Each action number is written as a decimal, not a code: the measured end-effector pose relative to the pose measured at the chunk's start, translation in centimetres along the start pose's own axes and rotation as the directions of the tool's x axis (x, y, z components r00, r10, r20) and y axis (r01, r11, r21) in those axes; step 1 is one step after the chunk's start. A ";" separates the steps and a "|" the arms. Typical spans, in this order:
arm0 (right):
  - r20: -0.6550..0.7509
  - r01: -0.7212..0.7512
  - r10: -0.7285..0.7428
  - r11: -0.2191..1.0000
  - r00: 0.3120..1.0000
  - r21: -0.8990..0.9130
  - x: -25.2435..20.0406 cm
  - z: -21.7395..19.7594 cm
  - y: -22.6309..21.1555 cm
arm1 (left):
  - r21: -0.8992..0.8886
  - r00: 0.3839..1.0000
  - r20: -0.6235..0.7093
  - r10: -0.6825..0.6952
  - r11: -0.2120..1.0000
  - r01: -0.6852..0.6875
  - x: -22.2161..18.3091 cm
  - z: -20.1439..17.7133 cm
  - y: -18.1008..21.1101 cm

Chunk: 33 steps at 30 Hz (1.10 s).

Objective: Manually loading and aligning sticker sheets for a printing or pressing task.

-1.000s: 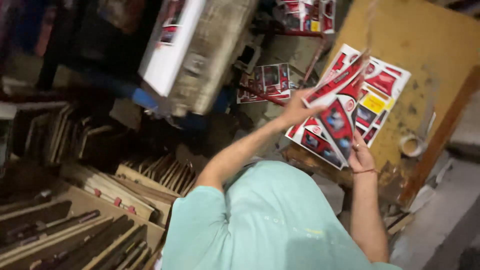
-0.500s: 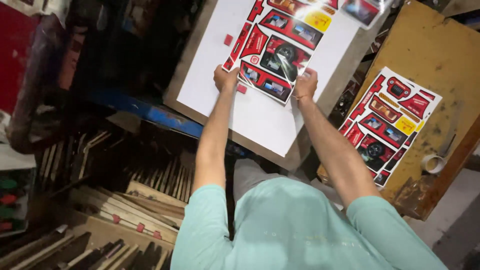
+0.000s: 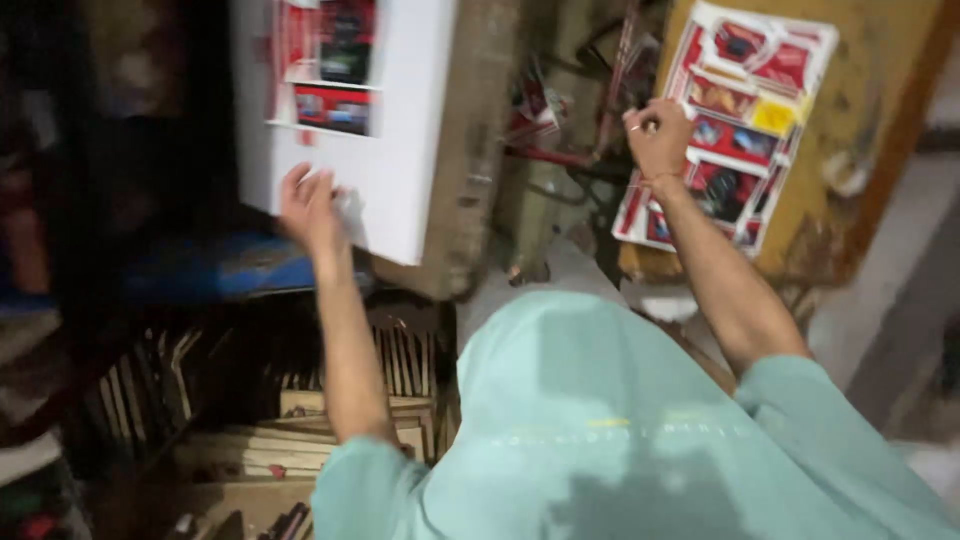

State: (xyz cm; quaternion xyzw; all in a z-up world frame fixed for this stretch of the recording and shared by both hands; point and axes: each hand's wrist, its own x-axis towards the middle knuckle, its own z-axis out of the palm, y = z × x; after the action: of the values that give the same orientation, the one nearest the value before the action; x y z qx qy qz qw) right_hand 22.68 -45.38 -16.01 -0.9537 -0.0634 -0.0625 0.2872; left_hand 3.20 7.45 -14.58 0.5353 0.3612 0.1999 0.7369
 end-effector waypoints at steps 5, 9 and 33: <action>0.333 -0.299 0.470 0.840 0.817 -0.452 -11.8 0.3 5.2 | -0.089 0.982 0.064 0.175 0.982 -0.169 -14.6 6.1 8.4; 0.374 -0.067 0.289 0.859 0.881 -0.507 -16.0 1.8 8.9 | 0.106 0.981 0.167 -0.102 0.991 0.085 -18.8 13.0 3.1; 0.712 -0.709 0.053 -0.072 0.700 0.702 -16.8 -16.3 31.6 | 0.166 0.547 0.836 0.051 0.926 -0.339 -35.2 46.4 -10.9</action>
State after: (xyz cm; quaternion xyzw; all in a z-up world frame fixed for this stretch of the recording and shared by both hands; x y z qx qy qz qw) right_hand 9.77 -82.00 -22.21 -0.4483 0.1332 0.3229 0.8228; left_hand 13.62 -50.24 -5.84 0.7114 -0.0574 -0.0480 0.6988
